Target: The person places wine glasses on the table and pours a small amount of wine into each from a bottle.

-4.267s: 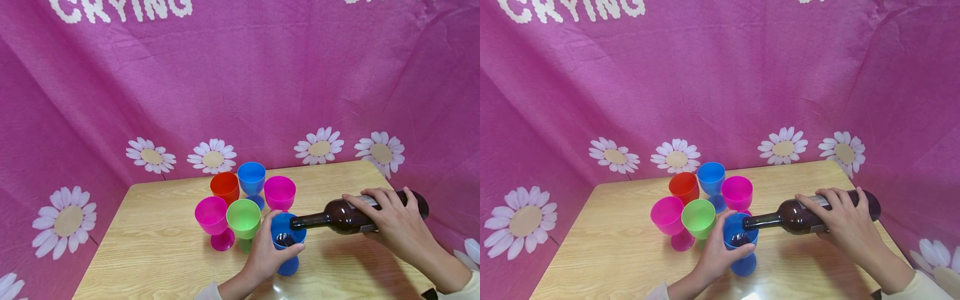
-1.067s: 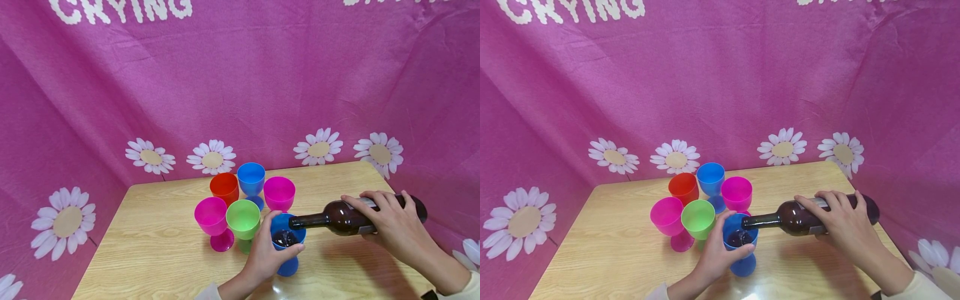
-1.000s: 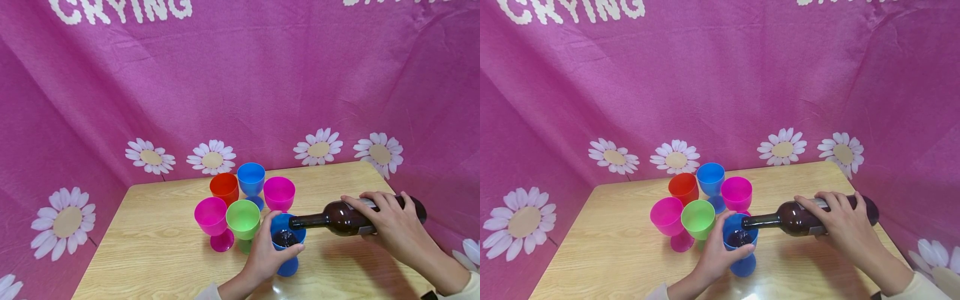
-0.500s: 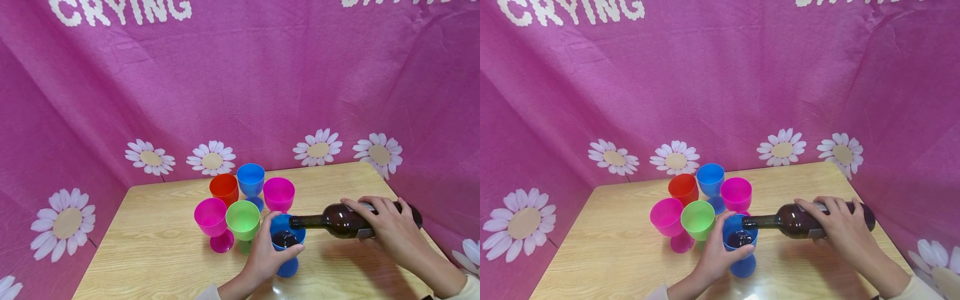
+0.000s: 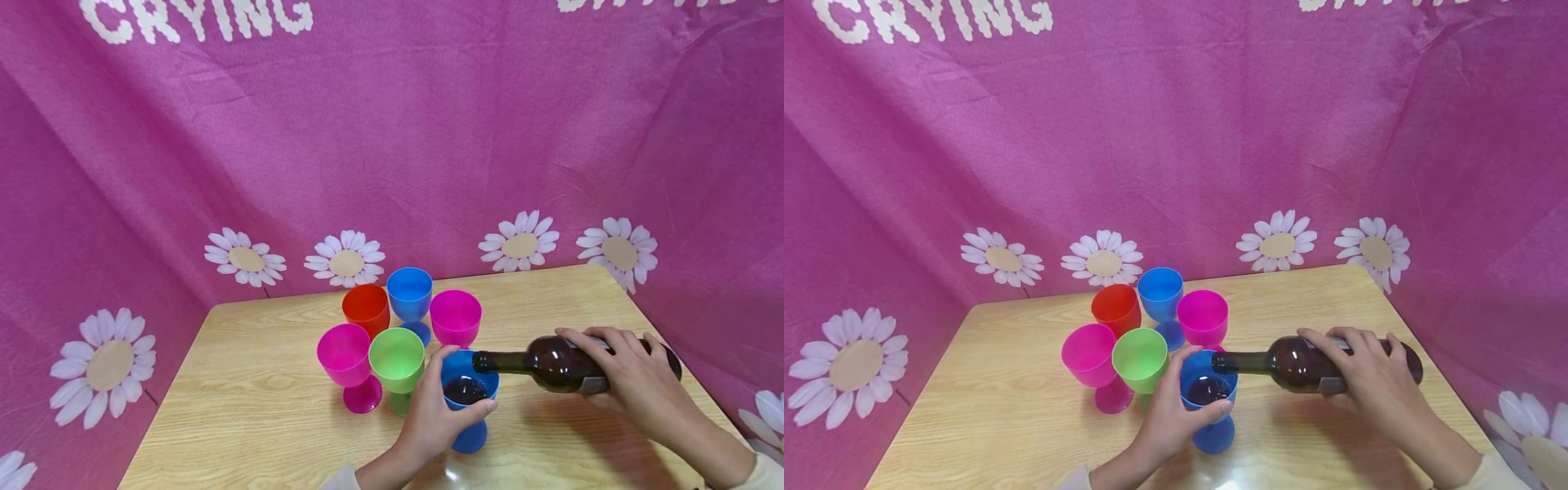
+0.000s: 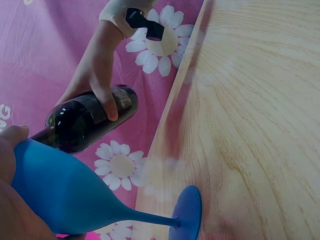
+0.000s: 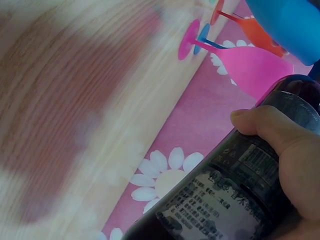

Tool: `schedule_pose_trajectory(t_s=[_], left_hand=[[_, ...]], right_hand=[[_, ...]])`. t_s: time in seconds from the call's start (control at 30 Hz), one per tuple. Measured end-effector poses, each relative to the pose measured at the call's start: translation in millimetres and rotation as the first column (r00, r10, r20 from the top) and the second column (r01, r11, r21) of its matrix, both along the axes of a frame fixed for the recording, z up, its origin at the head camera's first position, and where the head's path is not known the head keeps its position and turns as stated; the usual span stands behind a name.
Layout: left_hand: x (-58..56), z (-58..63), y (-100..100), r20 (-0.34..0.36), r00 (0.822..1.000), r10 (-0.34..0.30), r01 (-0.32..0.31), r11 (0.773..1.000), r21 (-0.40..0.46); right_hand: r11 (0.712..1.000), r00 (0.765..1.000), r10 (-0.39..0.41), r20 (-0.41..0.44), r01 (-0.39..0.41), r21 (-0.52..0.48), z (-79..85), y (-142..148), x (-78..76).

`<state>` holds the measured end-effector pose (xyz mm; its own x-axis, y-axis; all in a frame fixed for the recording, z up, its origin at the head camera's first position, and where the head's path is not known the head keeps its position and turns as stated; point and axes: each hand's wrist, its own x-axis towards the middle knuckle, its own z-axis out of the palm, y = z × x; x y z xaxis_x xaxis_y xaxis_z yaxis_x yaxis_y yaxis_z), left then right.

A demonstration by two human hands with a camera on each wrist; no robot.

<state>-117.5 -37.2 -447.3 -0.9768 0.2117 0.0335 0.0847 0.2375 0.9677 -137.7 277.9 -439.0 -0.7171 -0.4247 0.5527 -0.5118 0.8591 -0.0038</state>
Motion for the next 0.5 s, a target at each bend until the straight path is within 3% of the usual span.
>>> schedule_pose_trajectory(t_s=[0.17, 0.5], left_hand=[[0.2, -0.2, -0.1, 0.001, 1.0, 0.004, -0.004, 1.0, -0.004], [0.5, 0.2, 0.2, 0.0, 1.0, 0.009, -0.009, 1.0, -0.024]], right_hand=[[0.999, 0.999, -0.007, 0.044, 0.009, -0.042, -3.6, -1.9, -0.6], [0.975, 0.993, 0.032, 0.114, -0.006, -0.22, -8.2, -9.9, -4.6]])
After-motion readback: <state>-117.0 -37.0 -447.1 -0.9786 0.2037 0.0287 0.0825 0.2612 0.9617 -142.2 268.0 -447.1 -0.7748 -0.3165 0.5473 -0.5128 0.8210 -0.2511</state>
